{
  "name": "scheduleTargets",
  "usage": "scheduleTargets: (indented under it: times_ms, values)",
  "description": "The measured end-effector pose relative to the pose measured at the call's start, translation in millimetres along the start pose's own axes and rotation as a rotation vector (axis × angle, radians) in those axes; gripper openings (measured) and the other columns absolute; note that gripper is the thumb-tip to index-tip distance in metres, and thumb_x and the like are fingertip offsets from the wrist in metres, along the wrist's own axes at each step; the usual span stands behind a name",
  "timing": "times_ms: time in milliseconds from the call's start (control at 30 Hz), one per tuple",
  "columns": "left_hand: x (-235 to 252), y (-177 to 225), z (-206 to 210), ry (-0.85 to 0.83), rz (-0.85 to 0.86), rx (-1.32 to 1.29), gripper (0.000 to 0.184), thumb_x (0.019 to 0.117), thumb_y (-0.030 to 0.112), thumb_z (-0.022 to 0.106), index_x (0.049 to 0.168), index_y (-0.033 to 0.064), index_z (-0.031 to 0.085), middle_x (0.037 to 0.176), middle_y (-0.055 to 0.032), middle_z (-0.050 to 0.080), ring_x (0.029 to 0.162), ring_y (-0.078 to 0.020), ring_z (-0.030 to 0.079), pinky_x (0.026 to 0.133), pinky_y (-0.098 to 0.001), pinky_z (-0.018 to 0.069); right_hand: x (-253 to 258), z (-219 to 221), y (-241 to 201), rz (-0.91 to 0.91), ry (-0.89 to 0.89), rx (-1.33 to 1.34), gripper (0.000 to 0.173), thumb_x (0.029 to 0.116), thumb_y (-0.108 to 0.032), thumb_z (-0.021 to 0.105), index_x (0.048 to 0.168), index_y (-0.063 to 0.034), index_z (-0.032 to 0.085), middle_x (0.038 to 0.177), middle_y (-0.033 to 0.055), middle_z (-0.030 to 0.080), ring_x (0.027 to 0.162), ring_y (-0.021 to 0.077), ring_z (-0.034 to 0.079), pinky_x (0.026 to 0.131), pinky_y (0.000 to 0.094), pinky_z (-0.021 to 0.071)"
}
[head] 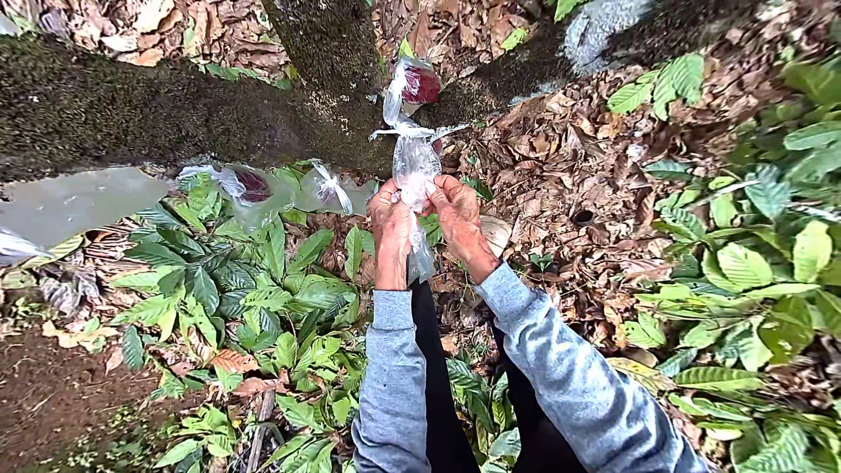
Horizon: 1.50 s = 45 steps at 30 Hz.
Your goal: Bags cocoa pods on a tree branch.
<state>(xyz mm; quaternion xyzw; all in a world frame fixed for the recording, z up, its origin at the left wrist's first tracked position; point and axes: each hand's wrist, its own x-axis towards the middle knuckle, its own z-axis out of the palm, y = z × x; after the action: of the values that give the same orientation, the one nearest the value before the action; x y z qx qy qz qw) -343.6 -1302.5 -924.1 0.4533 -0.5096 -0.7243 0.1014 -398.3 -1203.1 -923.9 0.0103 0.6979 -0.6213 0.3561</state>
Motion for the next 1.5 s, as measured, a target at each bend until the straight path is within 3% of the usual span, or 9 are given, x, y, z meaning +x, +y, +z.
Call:
scheduleTargets:
  times_ms: [133, 267, 367, 667, 800, 933, 1100, 1300, 1500]
  values:
    - [3, 1, 2, -0.012, -0.006, -0.048, 0.017, 0.0985, 0.007, 0.063, 0.111, 0.0130, 0.071, 0.085, -0.0045, 0.069, 0.057, -0.0089, 0.058, 0.047, -0.0234, 0.0494, 4, -2, 5, 0.013, 0.026, 0.142, 0.028, 0.1101, -0.027, 0.047, 0.116, -0.0067, 0.066, 0.086, 0.0052, 0.068, 0.069, 0.0139, 0.065, 0.066, 0.0301, 0.0577]
    - [3, -2, 0, -0.020, -0.003, -0.054, 0.016, 0.0999, 0.012, 0.064, 0.114, 0.0136, 0.072, 0.093, -0.0038, 0.071, 0.067, -0.0104, 0.064, 0.055, -0.0265, 0.0545, 6, 0, 6, 0.087, -0.002, 0.265, 0.040, 0.1068, -0.048, 0.048, 0.113, -0.0112, 0.063, 0.091, 0.0042, 0.066, 0.076, 0.0156, 0.065, 0.069, 0.0323, 0.0581]
    - [2, -4, 3, -0.017, -0.007, -0.081, 0.017, 0.0988, 0.012, 0.065, 0.114, 0.0133, 0.072, 0.092, -0.0043, 0.071, 0.064, -0.0104, 0.062, 0.054, -0.0260, 0.0537, 5, 5, 4, 0.071, 0.075, 0.254, 0.026, 0.1007, -0.036, 0.066, 0.111, -0.0122, 0.066, 0.089, 0.0035, 0.067, 0.068, 0.0129, 0.064, 0.063, 0.0294, 0.0576]
    - [2, 7, 0, -0.008, -0.147, -0.270, 0.017, 0.1056, 0.020, 0.055, 0.118, 0.0160, 0.066, 0.081, -0.0025, 0.062, 0.050, -0.0057, 0.048, 0.042, -0.0177, 0.0423, 4, -5, 9, 0.034, 0.095, 0.304, 0.024, 0.1050, -0.031, 0.059, 0.115, -0.0105, 0.068, 0.094, 0.0040, 0.070, 0.074, 0.0128, 0.065, 0.067, 0.0274, 0.0571]
    - [3, 0, -8, -0.037, -0.242, -0.505, 0.024, 0.1044, 0.029, 0.059, 0.125, 0.0184, 0.065, 0.095, -0.0025, 0.064, 0.066, -0.0083, 0.057, 0.056, -0.0205, 0.0503, 4, -12, 14, 0.101, 0.096, 0.530, 0.020, 0.1069, -0.027, 0.055, 0.115, -0.0110, 0.064, 0.092, 0.0041, 0.066, 0.068, 0.0108, 0.059, 0.062, 0.0244, 0.0530]
    - [0, -4, 0, 0.023, -0.248, -0.636, 0.028, 0.1053, 0.018, 0.054, 0.132, 0.0113, 0.059, 0.108, -0.0093, 0.068, 0.092, -0.0203, 0.069, 0.084, -0.0371, 0.0605, 1, -12, 17, 0.106, 0.094, 0.719, 0.018, 0.1087, -0.024, 0.050, 0.113, -0.0105, 0.061, 0.089, 0.0046, 0.063, 0.072, 0.0121, 0.062, 0.070, 0.0281, 0.0571]
    - [9, -10, 0, 0.095, -0.279, -0.748, 0.022, 0.1063, 0.021, 0.054, 0.125, 0.0095, 0.061, 0.102, -0.0098, 0.069, 0.090, -0.0224, 0.069, 0.081, -0.0411, 0.0611, -1, -15, 22, 0.069, 0.134, 0.770, 0.018, 0.1081, -0.025, 0.052, 0.113, -0.0117, 0.062, 0.094, 0.0044, 0.065, 0.081, 0.0137, 0.065, 0.078, 0.0305, 0.0583]
    - [-11, -15, -12, 0.079, -0.233, -0.636, 0.033, 0.1022, 0.030, 0.062, 0.131, 0.0136, 0.064, 0.115, -0.0077, 0.071, 0.099, -0.0185, 0.070, 0.083, -0.0343, 0.0605, -4, -15, 25, 0.077, 0.165, 0.760, 0.016, 0.1070, -0.019, 0.053, 0.117, -0.0078, 0.060, 0.103, 0.0096, 0.069, 0.095, 0.0216, 0.068, 0.092, 0.0401, 0.0574]
    - [3, -38, -11, 0.124, -0.298, -0.672, 0.019, 0.1043, 0.022, 0.058, 0.118, 0.0123, 0.067, 0.089, -0.0040, 0.069, 0.075, -0.0137, 0.066, 0.070, -0.0287, 0.0581, -4, -20, 27, 0.127, 0.189, 0.624, 0.017, 0.1063, -0.015, 0.053, 0.121, -0.0061, 0.057, 0.100, 0.0074, 0.068, 0.091, 0.0211, 0.069, 0.090, 0.0421, 0.0596]
